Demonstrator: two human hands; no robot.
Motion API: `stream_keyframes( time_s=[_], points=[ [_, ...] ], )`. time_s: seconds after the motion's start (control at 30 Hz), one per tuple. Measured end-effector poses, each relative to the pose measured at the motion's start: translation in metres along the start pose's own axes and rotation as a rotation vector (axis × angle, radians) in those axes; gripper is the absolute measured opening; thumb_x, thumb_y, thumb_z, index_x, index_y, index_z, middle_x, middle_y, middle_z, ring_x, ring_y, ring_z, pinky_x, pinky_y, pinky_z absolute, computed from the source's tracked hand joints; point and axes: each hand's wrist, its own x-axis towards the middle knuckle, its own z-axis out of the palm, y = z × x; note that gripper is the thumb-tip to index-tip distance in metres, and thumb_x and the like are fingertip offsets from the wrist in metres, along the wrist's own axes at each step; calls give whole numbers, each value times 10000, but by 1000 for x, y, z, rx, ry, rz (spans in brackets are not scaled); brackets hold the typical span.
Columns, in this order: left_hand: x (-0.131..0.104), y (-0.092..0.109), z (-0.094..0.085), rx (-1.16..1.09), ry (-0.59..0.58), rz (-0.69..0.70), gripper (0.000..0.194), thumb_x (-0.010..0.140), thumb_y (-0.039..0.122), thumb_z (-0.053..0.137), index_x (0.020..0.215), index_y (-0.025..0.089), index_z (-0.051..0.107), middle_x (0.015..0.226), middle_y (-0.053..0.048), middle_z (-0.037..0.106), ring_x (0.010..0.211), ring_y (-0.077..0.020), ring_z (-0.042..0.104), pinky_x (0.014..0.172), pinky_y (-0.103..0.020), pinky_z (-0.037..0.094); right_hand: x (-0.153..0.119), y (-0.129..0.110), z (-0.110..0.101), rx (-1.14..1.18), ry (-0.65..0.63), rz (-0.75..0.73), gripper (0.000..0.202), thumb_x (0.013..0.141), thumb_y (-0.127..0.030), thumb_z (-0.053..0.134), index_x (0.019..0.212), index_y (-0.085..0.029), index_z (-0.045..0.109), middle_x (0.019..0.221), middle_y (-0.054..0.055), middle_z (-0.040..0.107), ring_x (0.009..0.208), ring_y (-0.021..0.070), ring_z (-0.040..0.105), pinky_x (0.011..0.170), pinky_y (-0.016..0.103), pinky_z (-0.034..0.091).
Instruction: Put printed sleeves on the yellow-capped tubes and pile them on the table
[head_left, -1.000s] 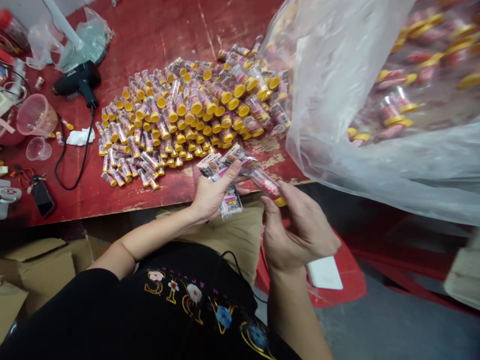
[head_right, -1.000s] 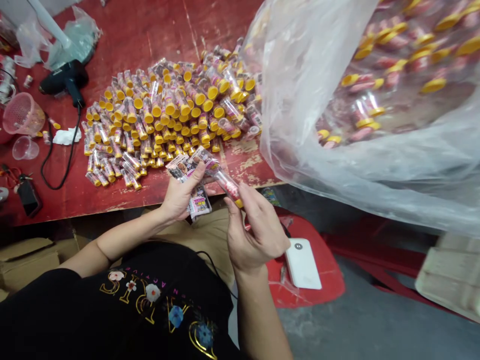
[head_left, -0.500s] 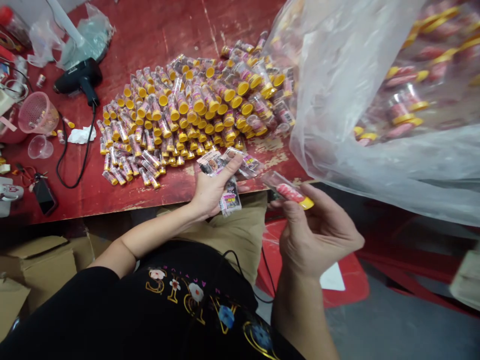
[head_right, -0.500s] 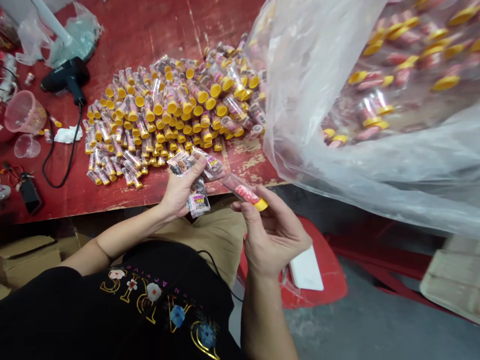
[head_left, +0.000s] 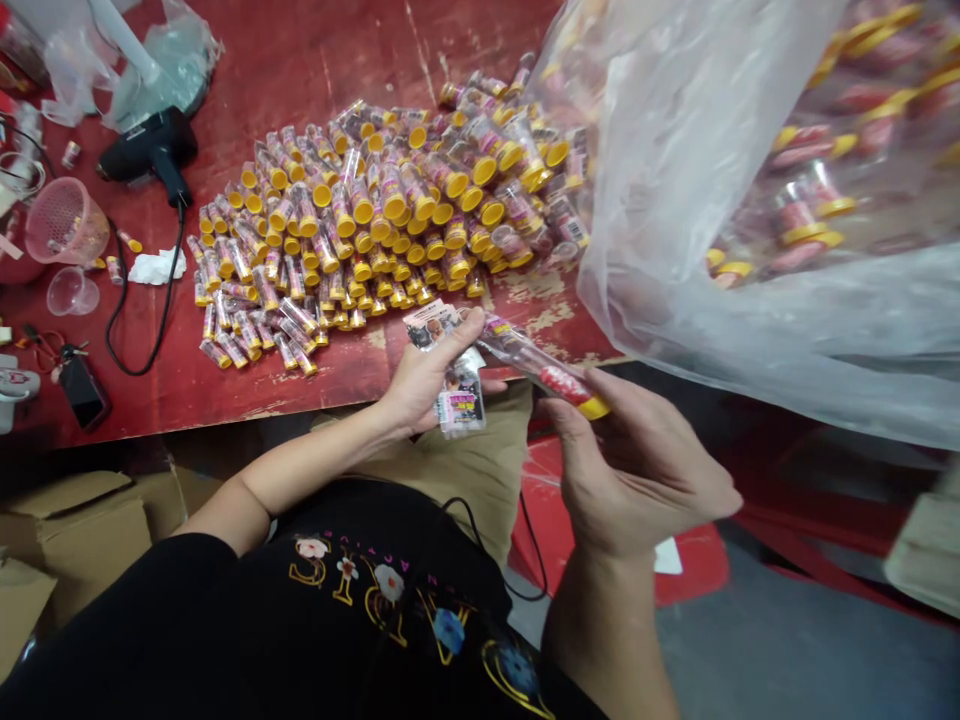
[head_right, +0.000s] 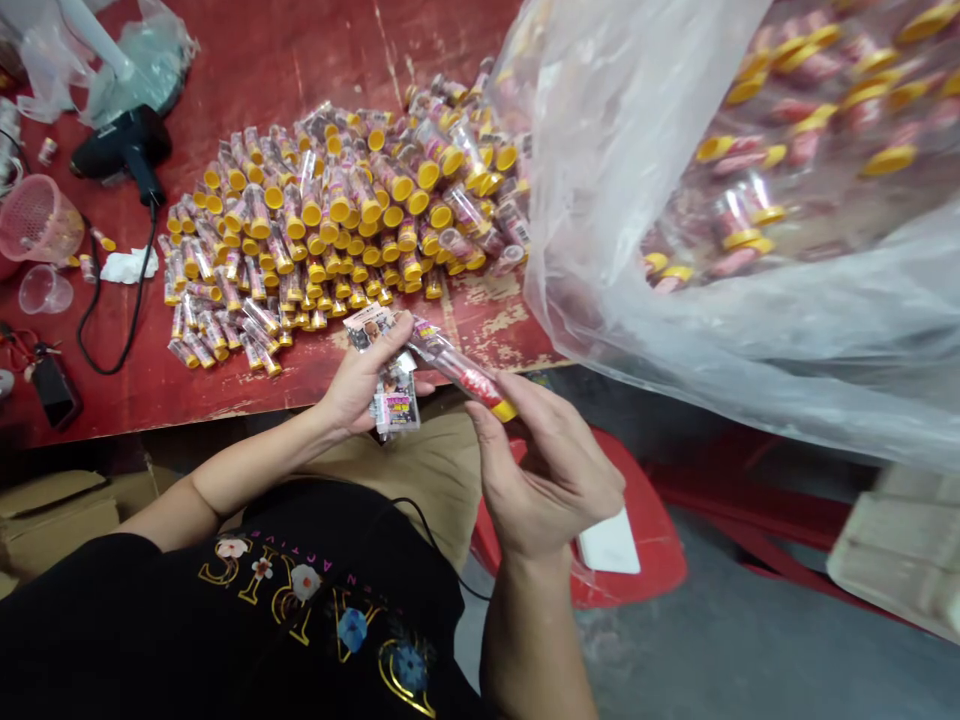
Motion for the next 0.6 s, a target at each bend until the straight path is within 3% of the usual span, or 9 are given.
stream_keyframes(
  time_s=[0.1,0.23,0.33,0.43,0.5,0.6],
  points=[
    [-3,-1,1,18,4,-5,176,881,278,819,909,155,695,861,-48,735,881,-224,768,822,-387,688,1,-2,-2,-3,-13,-18,426,848,-182,861,1250,-312,807,1079,33,835,913,213,791,829,371,653],
    [-7,-5,3,71,-30,51,239,874,296,836,1031,170,708,903,-30,745,813,-170,747,782,-344,673,0,-2,-2,-51,-13,-39,411,841,-209,871,1237,-300,810,1078,32,838,916,220,798,830,380,670],
    [-8,-6,4,126,-52,70,358,804,319,907,1056,166,703,963,-42,769,858,-184,763,783,-336,665,-6,-2,1,-66,32,43,381,876,-288,844,1254,-284,800,1125,43,835,962,237,806,901,434,683],
    [-7,-4,2,132,-75,86,439,744,337,954,1061,168,701,1001,-55,778,921,-215,777,756,-314,652,-12,-4,4,41,-86,172,365,960,-343,744,1322,-309,767,1238,52,810,1049,250,800,981,498,668],
    [-6,-3,-1,151,-111,84,458,726,356,965,1056,168,709,1018,-64,782,923,-216,776,747,-313,647,-13,-3,4,89,-137,194,369,964,-345,736,1332,-334,760,1247,43,798,1031,244,792,949,494,670],
    [-6,-5,-6,243,-213,29,521,642,395,1006,1014,161,726,1028,-84,792,901,-215,770,743,-326,646,-9,0,6,63,-58,141,416,893,-317,825,1302,-372,776,1046,13,775,870,195,742,798,401,650]
  ],
)
